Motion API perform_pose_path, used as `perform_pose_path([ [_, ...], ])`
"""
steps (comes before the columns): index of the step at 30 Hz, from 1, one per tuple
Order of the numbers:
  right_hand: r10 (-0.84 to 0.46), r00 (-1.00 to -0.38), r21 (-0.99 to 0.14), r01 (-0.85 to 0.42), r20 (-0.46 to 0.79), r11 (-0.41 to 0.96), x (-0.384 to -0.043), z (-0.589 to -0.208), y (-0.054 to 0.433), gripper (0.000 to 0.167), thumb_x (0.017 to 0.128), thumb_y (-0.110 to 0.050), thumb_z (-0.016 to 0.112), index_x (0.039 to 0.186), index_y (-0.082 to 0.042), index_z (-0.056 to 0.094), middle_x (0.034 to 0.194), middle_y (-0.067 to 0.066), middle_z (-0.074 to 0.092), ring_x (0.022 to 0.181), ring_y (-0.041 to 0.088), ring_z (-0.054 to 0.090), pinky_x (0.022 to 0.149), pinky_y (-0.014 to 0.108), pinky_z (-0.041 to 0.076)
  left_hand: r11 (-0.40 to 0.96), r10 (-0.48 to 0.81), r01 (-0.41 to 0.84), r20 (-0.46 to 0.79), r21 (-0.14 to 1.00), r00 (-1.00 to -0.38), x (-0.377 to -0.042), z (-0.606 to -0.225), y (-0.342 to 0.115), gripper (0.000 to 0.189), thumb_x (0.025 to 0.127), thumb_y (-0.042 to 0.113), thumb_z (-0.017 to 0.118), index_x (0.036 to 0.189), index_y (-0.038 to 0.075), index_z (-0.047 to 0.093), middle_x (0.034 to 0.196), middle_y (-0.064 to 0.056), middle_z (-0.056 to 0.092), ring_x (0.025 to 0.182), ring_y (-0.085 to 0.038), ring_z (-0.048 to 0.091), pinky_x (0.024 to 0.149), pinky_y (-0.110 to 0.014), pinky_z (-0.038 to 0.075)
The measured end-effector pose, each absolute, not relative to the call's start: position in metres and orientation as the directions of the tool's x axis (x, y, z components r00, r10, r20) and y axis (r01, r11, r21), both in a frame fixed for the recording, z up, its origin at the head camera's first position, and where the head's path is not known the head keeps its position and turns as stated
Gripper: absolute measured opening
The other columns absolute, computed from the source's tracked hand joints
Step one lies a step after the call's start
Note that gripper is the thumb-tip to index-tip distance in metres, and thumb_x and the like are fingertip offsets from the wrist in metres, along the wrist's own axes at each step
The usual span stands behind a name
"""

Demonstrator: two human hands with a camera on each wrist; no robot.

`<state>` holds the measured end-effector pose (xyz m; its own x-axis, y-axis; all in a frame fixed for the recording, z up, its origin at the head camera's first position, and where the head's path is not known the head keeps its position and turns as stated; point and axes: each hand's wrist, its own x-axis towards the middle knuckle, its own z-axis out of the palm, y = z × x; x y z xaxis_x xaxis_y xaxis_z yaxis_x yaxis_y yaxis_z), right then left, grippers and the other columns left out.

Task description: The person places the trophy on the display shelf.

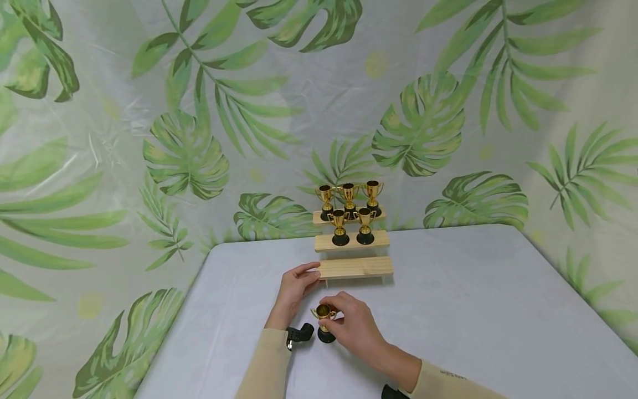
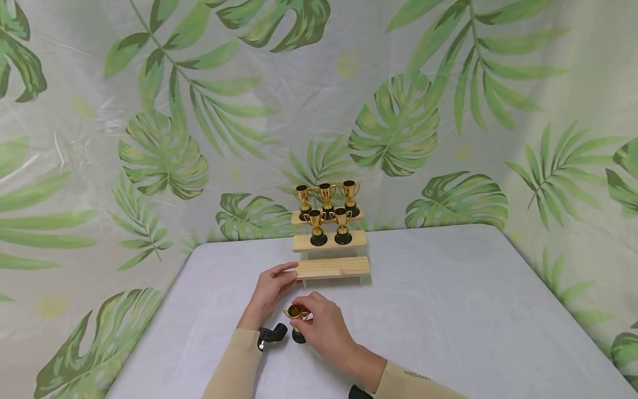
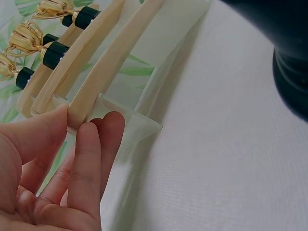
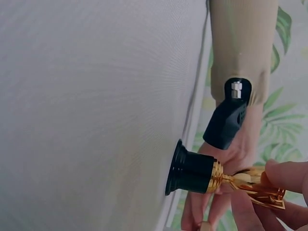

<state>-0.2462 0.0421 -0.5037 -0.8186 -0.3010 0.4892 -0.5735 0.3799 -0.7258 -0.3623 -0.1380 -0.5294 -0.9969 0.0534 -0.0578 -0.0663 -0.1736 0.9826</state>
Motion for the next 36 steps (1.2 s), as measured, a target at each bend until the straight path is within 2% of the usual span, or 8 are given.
perform_pose_path([
  [6, -0.302, -0.825, -0.735, -0.563, 0.477, 0.377, -0.246, -0.503, 0.042, 0.032, 0.081, -0.008, 0.085, 0.111, -0.007, 0.073, 0.095, -0.004, 0.065, 0.087, 0.010, 0.066, 0.070, 0.016, 0.057, -0.168, 0.050, -0.077, -0.070, 0.983, -0.996, -0.362, -0.529, -0.138, 0.034, 0.091, 0.006, 0.074, 0.125, 0.003, 0.071, 0.106, -0.019, 0.073, 0.097, -0.028, 0.072, 0.089, -0.034, 0.057],
  [17, -0.273, -0.832, -0.731, -0.555, 0.483, 0.398, -0.247, -0.500, 0.047, 0.031, 0.080, -0.006, 0.086, 0.108, -0.014, 0.074, 0.093, -0.005, 0.065, 0.087, 0.009, 0.065, 0.069, 0.016, 0.057, -0.178, 0.059, -0.082, -0.073, 0.981, -0.996, -0.363, -0.530, -0.136, 0.034, 0.091, 0.005, 0.074, 0.125, 0.003, 0.070, 0.106, -0.019, 0.073, 0.096, -0.028, 0.072, 0.088, -0.034, 0.058],
  [24, -0.250, -0.824, -0.729, -0.566, 0.508, 0.385, -0.251, -0.495, 0.051, 0.036, 0.079, -0.004, 0.086, 0.111, -0.015, 0.074, 0.098, -0.004, 0.066, 0.091, 0.011, 0.067, 0.070, 0.018, 0.058, -0.168, 0.061, -0.067, -0.057, 0.983, -0.997, -0.362, -0.529, -0.138, 0.035, 0.091, 0.006, 0.074, 0.126, 0.002, 0.070, 0.107, -0.019, 0.073, 0.096, -0.026, 0.072, 0.088, -0.033, 0.058],
  [36, -0.225, -0.820, -0.730, -0.572, 0.526, 0.374, -0.254, -0.492, 0.056, 0.039, 0.078, 0.000, 0.085, 0.112, -0.016, 0.075, 0.094, -0.004, 0.065, 0.091, 0.012, 0.068, 0.070, 0.017, 0.058, -0.146, 0.059, -0.062, -0.054, 0.987, -0.997, -0.363, -0.533, -0.138, 0.037, 0.092, 0.007, 0.074, 0.128, 0.001, 0.068, 0.111, -0.019, 0.072, 0.102, -0.027, 0.071, 0.092, -0.035, 0.056],
])
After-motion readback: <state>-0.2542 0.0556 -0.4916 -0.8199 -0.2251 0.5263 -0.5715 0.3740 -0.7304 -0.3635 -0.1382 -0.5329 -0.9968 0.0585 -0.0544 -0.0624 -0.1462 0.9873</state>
